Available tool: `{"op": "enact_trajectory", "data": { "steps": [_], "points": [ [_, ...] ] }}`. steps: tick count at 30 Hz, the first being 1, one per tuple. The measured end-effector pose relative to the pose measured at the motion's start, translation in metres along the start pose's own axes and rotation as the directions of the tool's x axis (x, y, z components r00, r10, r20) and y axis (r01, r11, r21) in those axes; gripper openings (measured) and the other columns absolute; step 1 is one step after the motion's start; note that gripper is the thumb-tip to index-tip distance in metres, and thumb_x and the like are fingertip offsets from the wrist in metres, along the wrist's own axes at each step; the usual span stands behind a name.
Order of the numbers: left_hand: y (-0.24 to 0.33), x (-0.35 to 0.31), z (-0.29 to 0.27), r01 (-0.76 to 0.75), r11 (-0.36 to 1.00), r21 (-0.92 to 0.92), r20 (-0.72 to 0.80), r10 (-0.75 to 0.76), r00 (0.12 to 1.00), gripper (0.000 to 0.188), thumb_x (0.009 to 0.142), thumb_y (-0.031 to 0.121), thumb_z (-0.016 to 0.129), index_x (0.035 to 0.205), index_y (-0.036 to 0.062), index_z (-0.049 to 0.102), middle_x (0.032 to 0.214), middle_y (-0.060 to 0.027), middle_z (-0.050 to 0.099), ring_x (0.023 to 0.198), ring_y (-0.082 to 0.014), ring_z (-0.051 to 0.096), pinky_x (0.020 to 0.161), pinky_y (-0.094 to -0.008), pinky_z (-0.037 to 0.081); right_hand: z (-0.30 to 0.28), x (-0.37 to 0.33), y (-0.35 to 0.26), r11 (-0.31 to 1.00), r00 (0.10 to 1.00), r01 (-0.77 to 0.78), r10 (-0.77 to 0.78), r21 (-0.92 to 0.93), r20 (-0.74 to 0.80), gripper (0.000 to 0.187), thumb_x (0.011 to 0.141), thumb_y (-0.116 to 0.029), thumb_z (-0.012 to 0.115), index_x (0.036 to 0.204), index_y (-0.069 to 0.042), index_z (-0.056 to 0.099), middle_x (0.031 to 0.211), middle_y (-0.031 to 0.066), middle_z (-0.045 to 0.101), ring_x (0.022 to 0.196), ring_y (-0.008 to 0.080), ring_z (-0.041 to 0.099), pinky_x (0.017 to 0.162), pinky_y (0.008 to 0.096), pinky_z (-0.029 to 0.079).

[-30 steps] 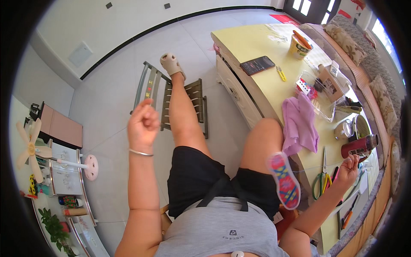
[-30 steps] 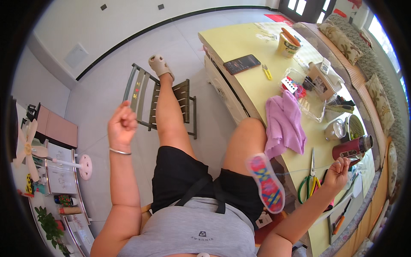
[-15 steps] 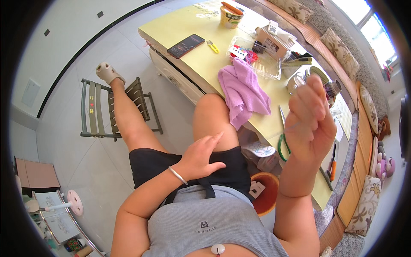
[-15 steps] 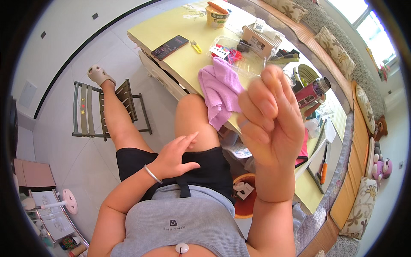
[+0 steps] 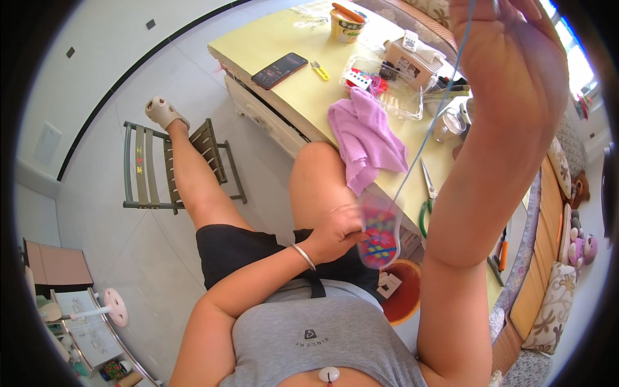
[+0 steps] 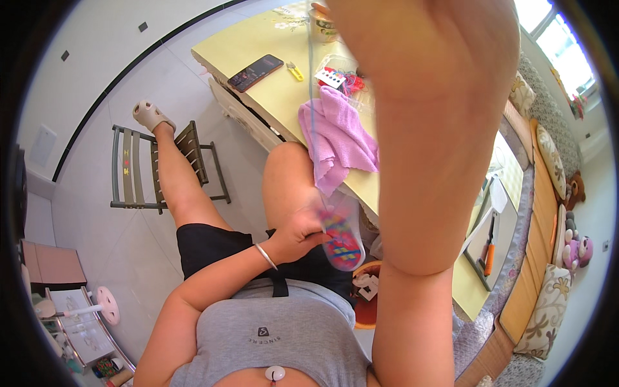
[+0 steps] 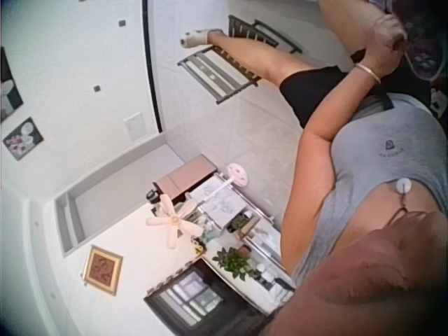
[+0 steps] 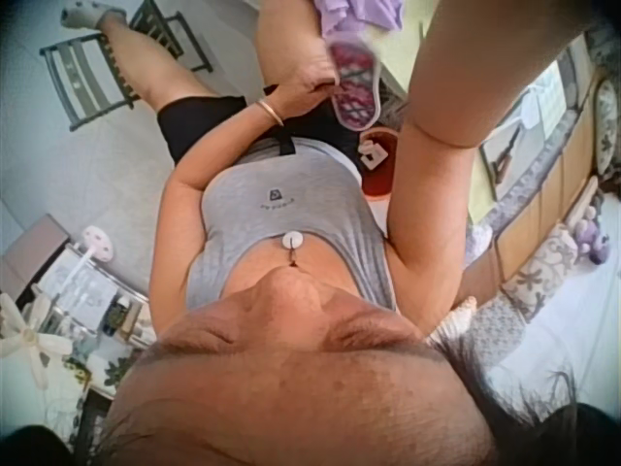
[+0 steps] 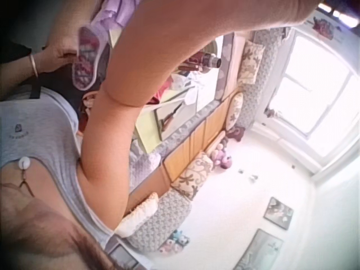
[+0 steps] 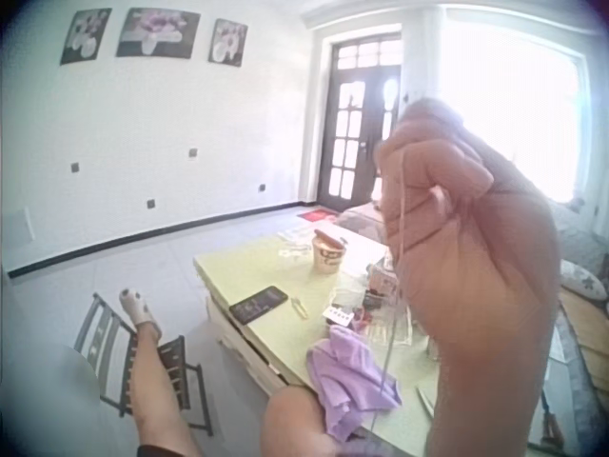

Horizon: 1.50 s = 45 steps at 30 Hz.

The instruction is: The person sews a patterned shoe insole by hand using a needle and blue thread, pulling the thread tight through the material and cutting it with scissors.

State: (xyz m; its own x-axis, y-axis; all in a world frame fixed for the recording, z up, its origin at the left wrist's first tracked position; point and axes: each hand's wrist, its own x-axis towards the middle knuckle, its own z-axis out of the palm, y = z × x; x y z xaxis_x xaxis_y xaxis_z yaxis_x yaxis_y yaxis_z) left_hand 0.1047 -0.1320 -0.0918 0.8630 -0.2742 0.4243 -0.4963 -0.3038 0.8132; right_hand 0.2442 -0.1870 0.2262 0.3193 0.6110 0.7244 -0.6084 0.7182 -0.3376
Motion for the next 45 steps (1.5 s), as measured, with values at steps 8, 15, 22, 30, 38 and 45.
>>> {"op": "enact_trajectory", "data": {
  "steps": [8,15,22,30,38,45],
  "points": [
    [0.048,-0.031,-0.085,0.378,0.469,-0.798,-0.035,-0.662,0.749,0.021,0.096,0.017,0.053,0.109,0.0014,0.059,0.099,-0.0007,0.065,0.088,-0.0064,0.059,0.08,-0.023,0.048,-0.069,-0.113,0.017,0.401,0.745,-0.451,-0.324,-0.798,-0.584,0.017,0.088,-0.015,0.059,0.098,-0.001,0.06,0.068,-0.0012,0.051,0.058,0.0051,0.041,0.054,0.0188,0.029],
    [0.057,-0.044,-0.116,0.472,0.548,-0.69,0.004,-0.65,0.76,0.021,0.095,0.013,0.055,0.108,-0.0046,0.057,0.095,-0.005,0.065,0.084,-0.0088,0.062,0.078,-0.0236,0.051,-0.097,-0.2,0.106,0.64,0.465,-0.709,0.107,-0.297,-0.879,0.019,0.082,-0.009,0.073,0.094,0.001,0.063,0.07,-0.0014,0.06,0.05,0.0004,0.04,0.045,0.0166,0.027],
    [0.065,-0.047,-0.112,0.395,0.9,-0.185,-0.429,-0.435,0.792,0.026,0.075,0.002,0.074,0.098,0.0002,0.061,0.099,-0.007,0.063,0.081,-0.0123,0.061,0.071,-0.0249,0.05,-0.099,-0.217,0.125,0.826,0.327,-0.563,0.178,-0.04,-0.928,0.008,0.083,-0.005,0.067,0.08,-0.004,0.06,0.069,0.0007,0.061,0.041,-0.0004,0.034,0.037,0.017,0.024],
    [0.051,-0.052,-0.104,0.276,0.929,0.246,-0.428,-0.151,0.891,0.015,0.075,-0.001,0.069,0.082,0.0022,0.056,0.109,-0.0116,0.059,0.094,-0.0225,0.058,0.081,-0.0333,0.048,-0.091,-0.225,0.131,0.729,0.363,-0.653,0.063,-0.206,-0.93,0.009,0.083,-0.003,0.066,0.079,-0.004,0.058,0.062,-0.0017,0.054,0.042,0.0025,0.036,0.038,0.0194,0.024],
    [0.079,-0.068,-0.144,-0.036,0.795,-0.606,-0.486,-0.334,0.808,0.025,0.092,0.025,0.059,0.078,0.0059,0.05,0.116,-0.0181,0.057,0.103,-0.0226,0.055,0.093,-0.0367,0.041,-0.107,-0.25,0.121,0.703,0.358,-0.629,-0.115,-0.331,-0.926,0.008,0.082,-0.001,0.065,0.079,-0.003,0.058,0.063,-0.0021,0.054,0.043,0.0025,0.036,0.04,0.0198,0.023],
    [0.07,-0.074,-0.173,-0.137,0.242,-0.96,-0.07,0.268,0.961,0.041,0.09,0.038,0.062,0.085,-0.0022,0.061,0.097,-0.0244,0.064,0.076,-0.0337,0.065,0.066,-0.04,0.053,-0.105,-0.246,0.11,0.813,0.388,-0.474,-0.15,-0.337,-0.909,0.016,0.086,-0.001,0.062,0.074,-0.007,0.053,0.062,-0.0028,0.049,0.043,0.0025,0.034,0.04,0.019,0.023]
  ]
}}
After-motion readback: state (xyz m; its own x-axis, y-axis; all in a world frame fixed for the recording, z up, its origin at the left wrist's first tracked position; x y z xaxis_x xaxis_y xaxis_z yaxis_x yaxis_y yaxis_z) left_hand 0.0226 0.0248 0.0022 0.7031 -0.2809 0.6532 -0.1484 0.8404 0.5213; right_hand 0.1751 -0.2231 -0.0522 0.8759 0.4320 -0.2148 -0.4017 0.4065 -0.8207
